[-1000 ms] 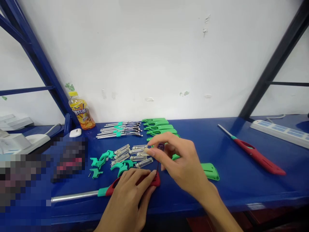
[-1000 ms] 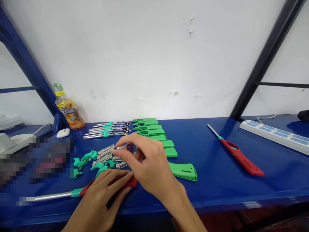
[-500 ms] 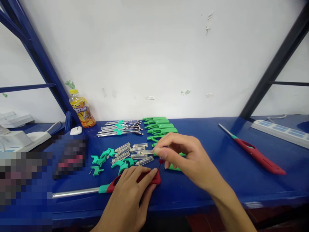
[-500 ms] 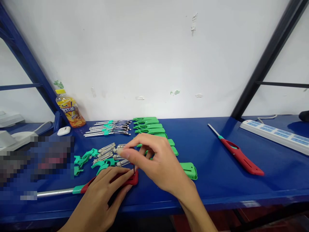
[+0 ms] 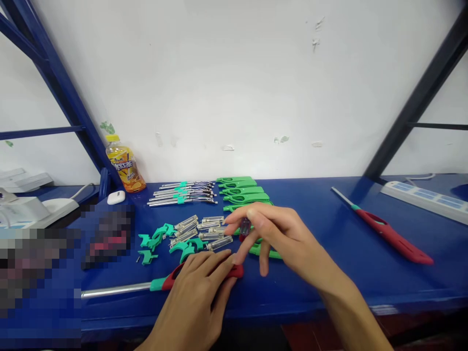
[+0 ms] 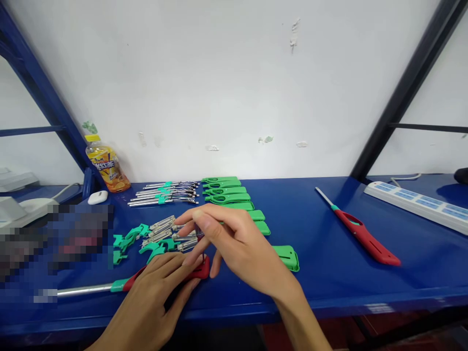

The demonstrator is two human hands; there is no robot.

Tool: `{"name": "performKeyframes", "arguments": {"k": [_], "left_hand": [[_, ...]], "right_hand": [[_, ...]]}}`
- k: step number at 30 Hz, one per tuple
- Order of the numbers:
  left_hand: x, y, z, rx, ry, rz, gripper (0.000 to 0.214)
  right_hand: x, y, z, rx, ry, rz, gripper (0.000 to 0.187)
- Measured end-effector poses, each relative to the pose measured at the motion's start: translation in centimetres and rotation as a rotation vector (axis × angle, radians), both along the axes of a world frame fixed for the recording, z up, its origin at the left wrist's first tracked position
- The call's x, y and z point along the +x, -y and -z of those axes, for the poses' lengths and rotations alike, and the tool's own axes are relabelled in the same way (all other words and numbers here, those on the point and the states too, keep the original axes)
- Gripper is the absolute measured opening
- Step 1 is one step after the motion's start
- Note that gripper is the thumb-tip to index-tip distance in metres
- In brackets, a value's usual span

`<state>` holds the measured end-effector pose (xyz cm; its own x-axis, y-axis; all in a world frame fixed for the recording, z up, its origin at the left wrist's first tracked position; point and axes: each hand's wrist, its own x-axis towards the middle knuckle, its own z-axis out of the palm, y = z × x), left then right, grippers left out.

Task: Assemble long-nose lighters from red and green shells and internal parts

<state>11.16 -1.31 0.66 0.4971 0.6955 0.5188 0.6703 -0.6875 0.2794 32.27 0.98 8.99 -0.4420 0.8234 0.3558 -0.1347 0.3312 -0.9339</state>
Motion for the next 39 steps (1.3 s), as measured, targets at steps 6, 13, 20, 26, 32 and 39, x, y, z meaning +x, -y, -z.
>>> {"name": "performKeyframes", "arguments": {"k": [6, 13, 20, 26, 32, 39], "left_hand": [[-0.1, 0.1, 0.3, 0.014, -0.019, -0.019, 0.038], [-0.2, 0.2, 0.4, 0.024, -0.05, -0.045, 0.039], [-0.1, 0.1, 0.3, -0.009, -0.062, -0.034, 0.039], [-0.2, 0.2, 0.2, -0.026, -0.032, -0.033, 0.038], [-0.1, 0.3, 0.2, -0.015, -0.041, -0.034, 0.039], [0.0, 0.0, 0.1, -0.016, -0.018, -0.012, 0.038]], "right_hand": [[0.1, 0.1, -0.4, 0.049, 0.057, 0.095, 0.019], [-0.8, 0.3, -0.5, 0.123, 0.102, 0.367, 0.019], [-0.7, 0.0, 0.0, -0.054, -0.004, 0.258, 0.031], [0.4, -0.2, -0.5, -0.046, 0.034, 0.028, 0.035], [0.2, 0.1, -0.5, -0.024, 0.057, 0.176, 0.02], [-1.2, -0.1, 0.2, -0.069, -0.104, 0.208, 0.036]]}}
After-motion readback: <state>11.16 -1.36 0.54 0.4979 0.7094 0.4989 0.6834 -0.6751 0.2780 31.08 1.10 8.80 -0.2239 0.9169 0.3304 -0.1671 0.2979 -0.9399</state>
